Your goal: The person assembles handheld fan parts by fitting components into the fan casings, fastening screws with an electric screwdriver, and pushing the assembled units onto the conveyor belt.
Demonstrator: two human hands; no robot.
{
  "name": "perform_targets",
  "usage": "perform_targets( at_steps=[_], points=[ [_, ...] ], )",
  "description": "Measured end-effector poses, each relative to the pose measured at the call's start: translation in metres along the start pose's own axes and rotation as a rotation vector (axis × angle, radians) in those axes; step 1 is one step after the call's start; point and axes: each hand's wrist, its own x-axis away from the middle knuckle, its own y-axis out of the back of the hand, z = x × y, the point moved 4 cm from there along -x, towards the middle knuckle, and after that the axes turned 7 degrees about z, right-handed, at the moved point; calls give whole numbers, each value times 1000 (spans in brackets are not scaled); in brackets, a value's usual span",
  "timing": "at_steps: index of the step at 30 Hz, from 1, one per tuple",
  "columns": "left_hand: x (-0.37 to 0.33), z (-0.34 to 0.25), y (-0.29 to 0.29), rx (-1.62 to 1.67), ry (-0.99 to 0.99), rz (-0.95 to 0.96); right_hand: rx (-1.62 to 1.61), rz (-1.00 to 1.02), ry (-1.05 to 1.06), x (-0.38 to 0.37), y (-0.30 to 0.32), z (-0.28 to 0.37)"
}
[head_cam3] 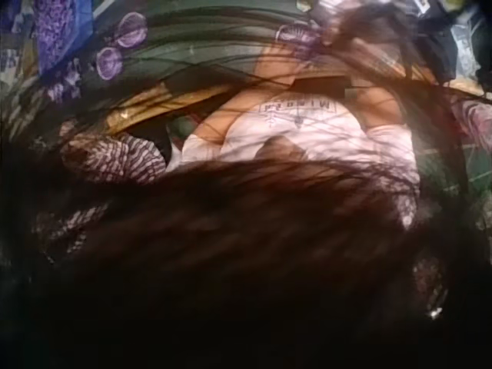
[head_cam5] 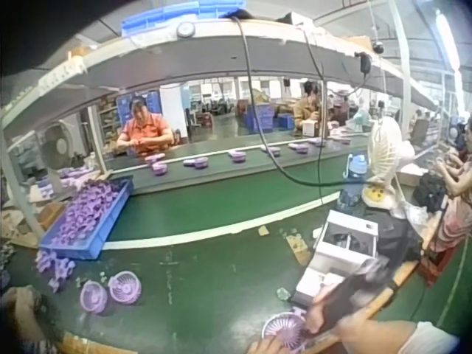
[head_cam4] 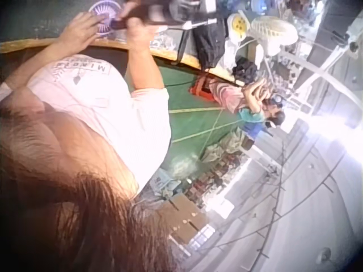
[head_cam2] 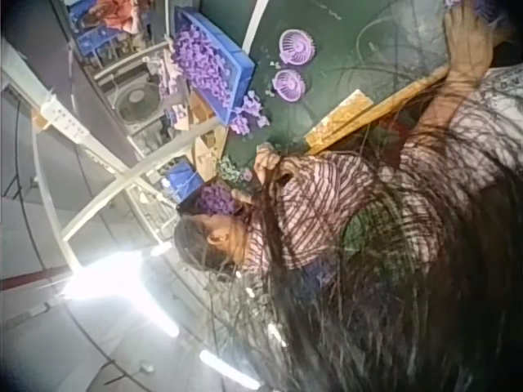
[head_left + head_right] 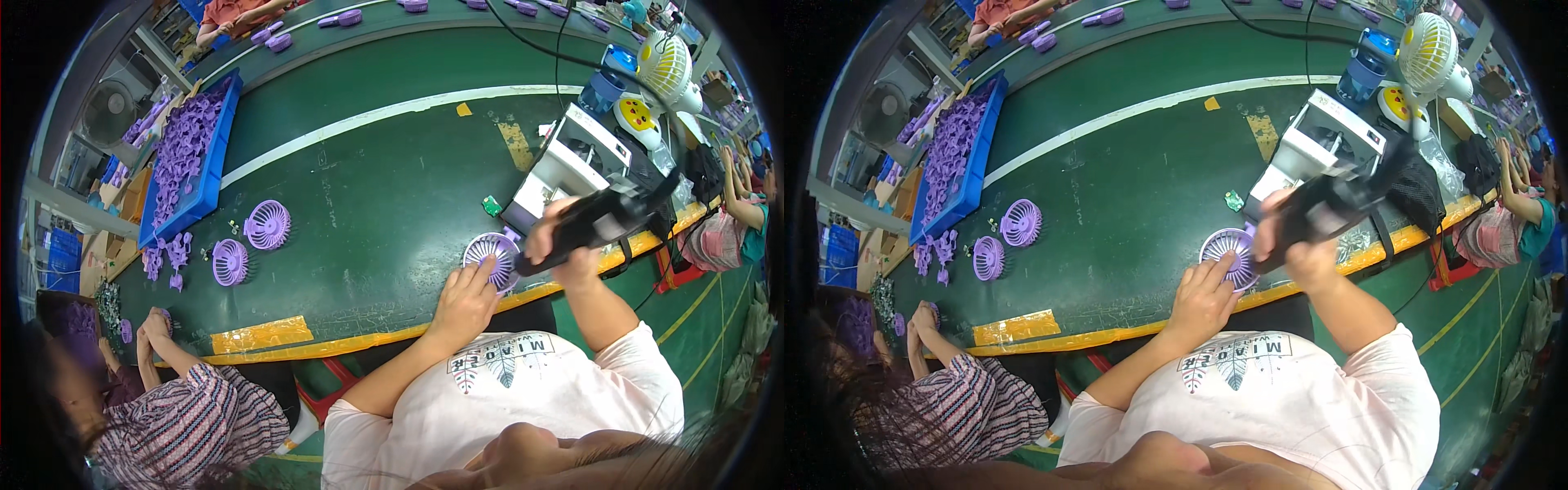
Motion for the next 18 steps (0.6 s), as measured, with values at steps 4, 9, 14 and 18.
perform_targets(
  at_steps=[4, 9, 14, 18],
  points=[
    [2, -1, 1, -10, 4, 7, 204, -111, 220, -15, 15, 51],
    [6, 0, -2, 11, 33, 6, 371, -169, 336, -22, 18, 63],
    [5, -4, -1, -8, -55, -9, 289, -206, 266, -25, 18, 58],
    [7, -4, -2, -38, -109, -29, 122, -152, 204, -20, 15, 34]
  ],
)
